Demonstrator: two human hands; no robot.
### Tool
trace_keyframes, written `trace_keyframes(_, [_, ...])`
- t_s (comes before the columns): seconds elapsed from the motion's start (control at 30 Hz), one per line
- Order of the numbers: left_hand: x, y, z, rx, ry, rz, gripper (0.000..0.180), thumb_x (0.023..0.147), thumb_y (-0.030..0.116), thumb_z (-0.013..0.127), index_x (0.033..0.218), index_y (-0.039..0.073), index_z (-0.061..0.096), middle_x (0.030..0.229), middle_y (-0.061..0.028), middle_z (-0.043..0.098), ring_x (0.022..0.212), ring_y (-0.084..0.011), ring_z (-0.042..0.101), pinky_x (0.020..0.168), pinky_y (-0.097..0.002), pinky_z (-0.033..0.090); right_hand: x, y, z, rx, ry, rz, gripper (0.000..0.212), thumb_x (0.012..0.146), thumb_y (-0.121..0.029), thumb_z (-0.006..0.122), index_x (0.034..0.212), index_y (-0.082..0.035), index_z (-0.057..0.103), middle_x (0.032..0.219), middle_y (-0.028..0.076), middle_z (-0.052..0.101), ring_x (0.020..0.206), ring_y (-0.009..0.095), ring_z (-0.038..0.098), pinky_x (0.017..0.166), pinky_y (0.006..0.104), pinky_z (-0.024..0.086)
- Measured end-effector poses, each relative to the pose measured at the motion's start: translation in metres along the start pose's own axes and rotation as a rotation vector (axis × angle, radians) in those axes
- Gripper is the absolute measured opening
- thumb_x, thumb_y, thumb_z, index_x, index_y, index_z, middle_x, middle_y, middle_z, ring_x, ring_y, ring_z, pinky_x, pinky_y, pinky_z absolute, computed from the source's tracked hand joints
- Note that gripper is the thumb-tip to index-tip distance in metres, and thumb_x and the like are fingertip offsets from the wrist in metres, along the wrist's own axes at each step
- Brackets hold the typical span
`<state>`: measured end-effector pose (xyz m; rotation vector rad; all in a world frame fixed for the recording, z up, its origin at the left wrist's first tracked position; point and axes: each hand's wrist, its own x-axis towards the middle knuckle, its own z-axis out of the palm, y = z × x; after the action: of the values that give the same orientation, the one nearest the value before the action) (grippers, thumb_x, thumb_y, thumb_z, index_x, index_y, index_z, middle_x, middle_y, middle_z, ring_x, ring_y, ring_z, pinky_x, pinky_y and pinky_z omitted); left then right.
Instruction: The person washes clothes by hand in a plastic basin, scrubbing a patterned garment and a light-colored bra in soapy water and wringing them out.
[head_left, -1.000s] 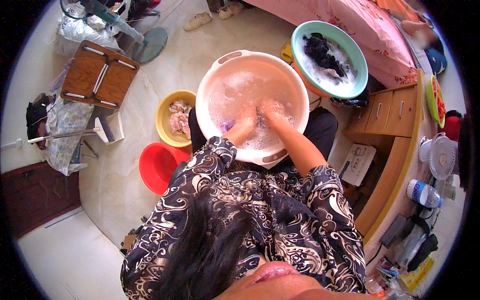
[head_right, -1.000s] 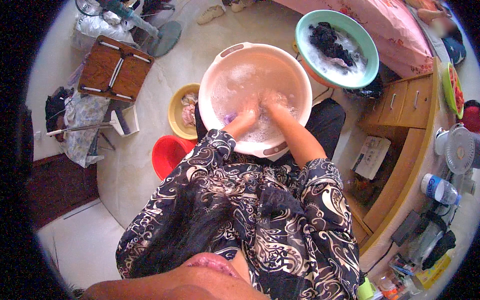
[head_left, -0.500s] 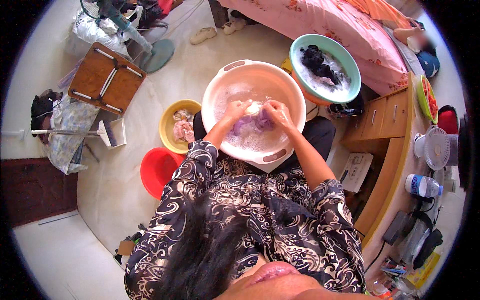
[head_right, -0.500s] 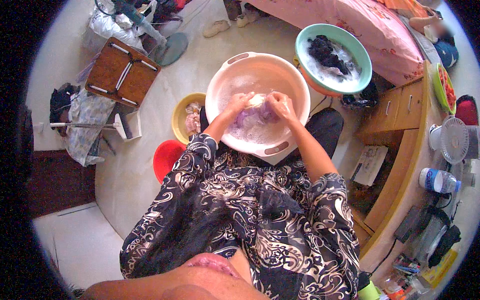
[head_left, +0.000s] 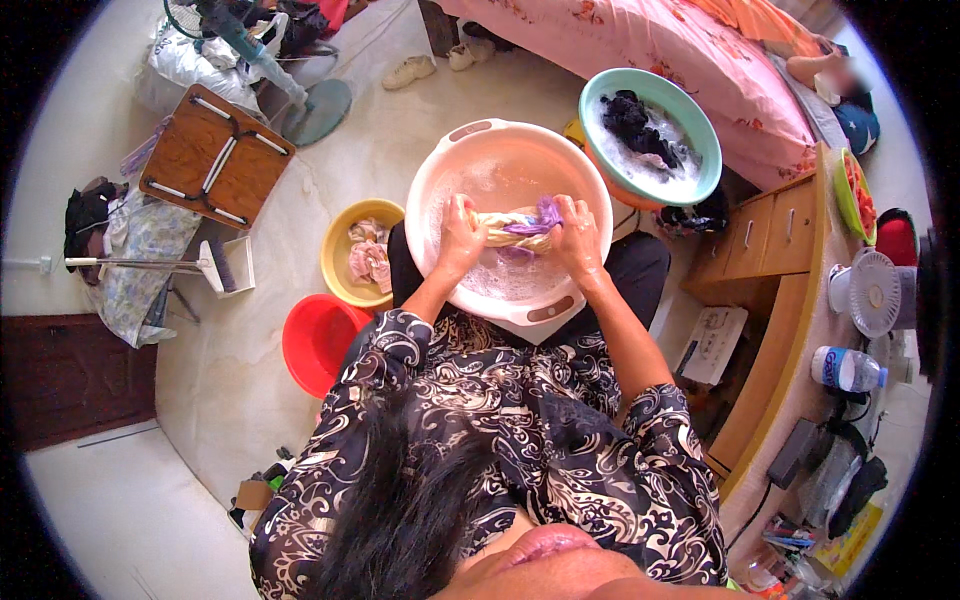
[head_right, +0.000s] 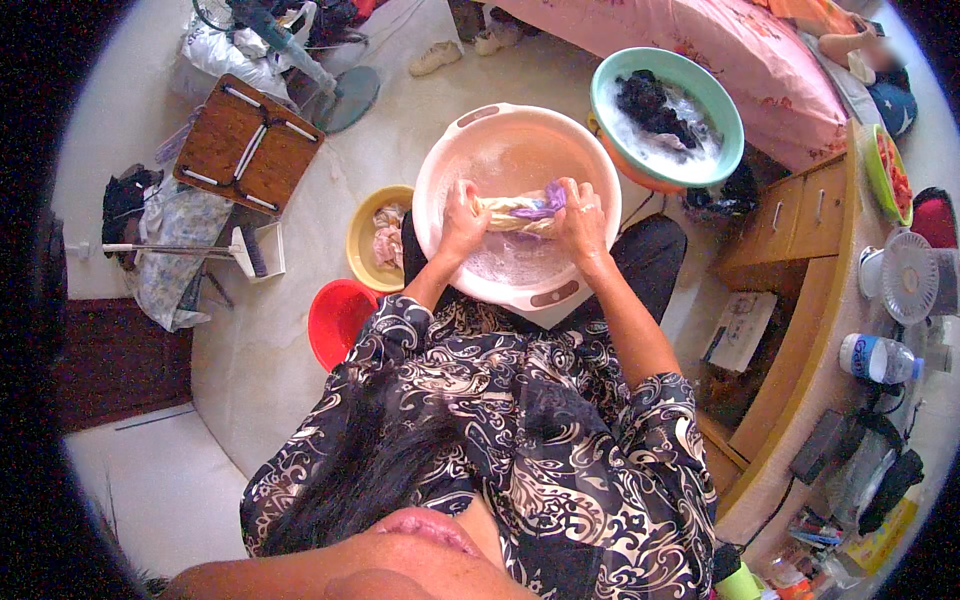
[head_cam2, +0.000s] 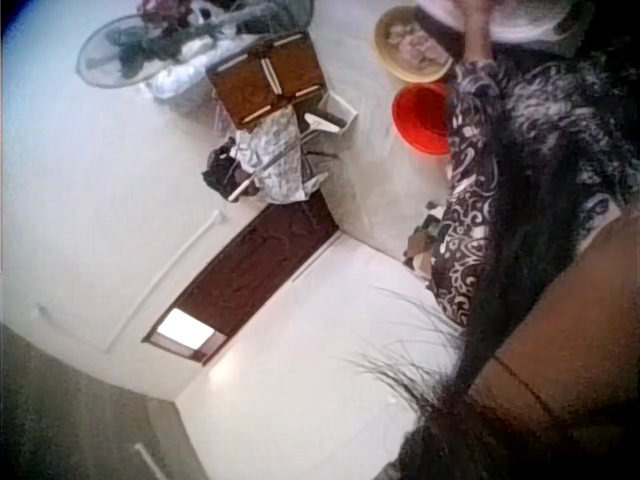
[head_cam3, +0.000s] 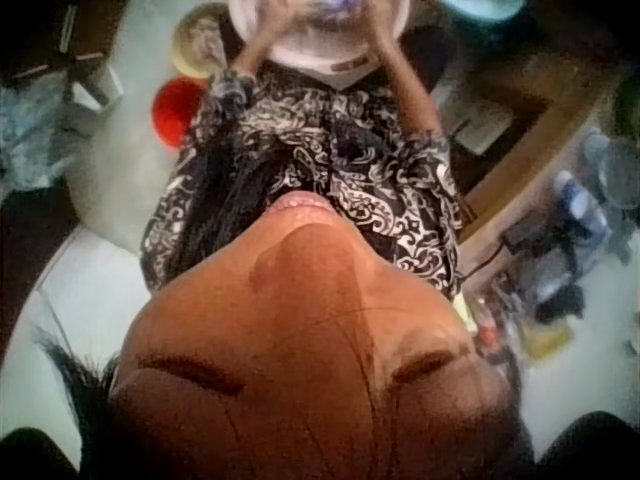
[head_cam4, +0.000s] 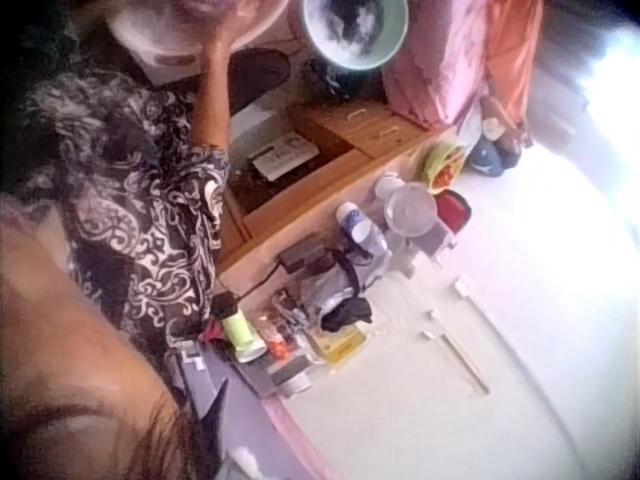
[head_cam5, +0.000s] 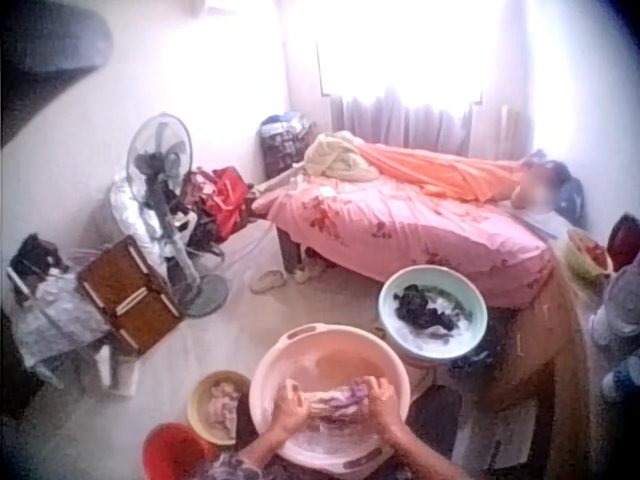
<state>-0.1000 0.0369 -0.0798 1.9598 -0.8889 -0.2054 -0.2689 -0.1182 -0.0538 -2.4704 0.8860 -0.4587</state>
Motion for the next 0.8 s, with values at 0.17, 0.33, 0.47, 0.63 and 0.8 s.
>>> trace_keyframes(0.17, [-0.020, 0.019, 0.005, 0.411, -0.280, -0.042, 0.068, 0.087, 0.033, 0.064, 0.146, 0.013, 0.038, 0.143, -0.0256, 0.037, 0.132, -0.0456, 0.039, 0.105, -0.0593, 0.036, -0.009, -0.028, 0.019, -0.096, -0.091, 0.024, 0.051, 0.087, -0.025, 0.066, 0.135, -0.019, 0.051, 0.141, 0.017, 0.044, 0.127, 0.041, 0.045, 0.094, 0.0583, 0.047])
trace_keyframes(0.33, [-0.011, 0.017, 0.033, 0.567, -0.559, -0.287, 0.063, 0.095, 0.033, 0.052, 0.152, 0.016, 0.032, 0.155, -0.0259, 0.027, 0.141, -0.0485, 0.029, 0.109, -0.0667, 0.027, 0.001, -0.031, 0.053, -0.204, -0.396, 0.123, 0.053, 0.092, -0.036, 0.056, 0.140, -0.016, 0.049, 0.149, 0.020, 0.038, 0.136, 0.046, 0.036, 0.095, 0.0654, 0.044])
trace_keyframes(0.47, [-0.016, -0.036, 0.063, 0.661, -0.530, -0.132, 0.060, 0.096, 0.029, 0.050, 0.151, 0.011, 0.034, 0.152, -0.0239, 0.035, 0.139, -0.0445, 0.034, 0.112, -0.0597, 0.029, 0.015, -0.012, 0.082, -0.230, -0.479, -0.003, 0.049, 0.092, -0.032, 0.054, 0.136, -0.010, 0.053, 0.146, 0.023, 0.042, 0.136, 0.044, 0.037, 0.102, 0.0633, 0.038])
trace_keyframes(0.63, [-0.009, -0.003, 0.055, 0.599, -0.405, -0.071, 0.053, 0.095, 0.025, 0.050, 0.144, 0.006, 0.044, 0.140, -0.0233, 0.050, 0.130, -0.0402, 0.048, 0.107, -0.0520, 0.039, 0.032, 0.001, 0.129, -0.093, -0.291, 0.326, 0.044, 0.091, -0.031, 0.055, 0.128, -0.006, 0.061, 0.136, 0.025, 0.053, 0.127, 0.041, 0.050, 0.110, 0.0524, 0.033])
trace_keyframes(0.8, [0.023, 0.025, 0.040, 0.381, -0.660, -0.353, 0.050, 0.093, 0.024, 0.053, 0.139, 0.005, 0.049, 0.133, -0.0241, 0.057, 0.122, -0.0397, 0.056, 0.103, -0.0503, 0.044, 0.043, 0.041, 0.144, -0.220, -0.401, 0.115, 0.046, 0.090, -0.033, 0.055, 0.128, -0.007, 0.061, 0.138, 0.024, 0.052, 0.127, 0.040, 0.051, 0.108, 0.0511, 0.035])
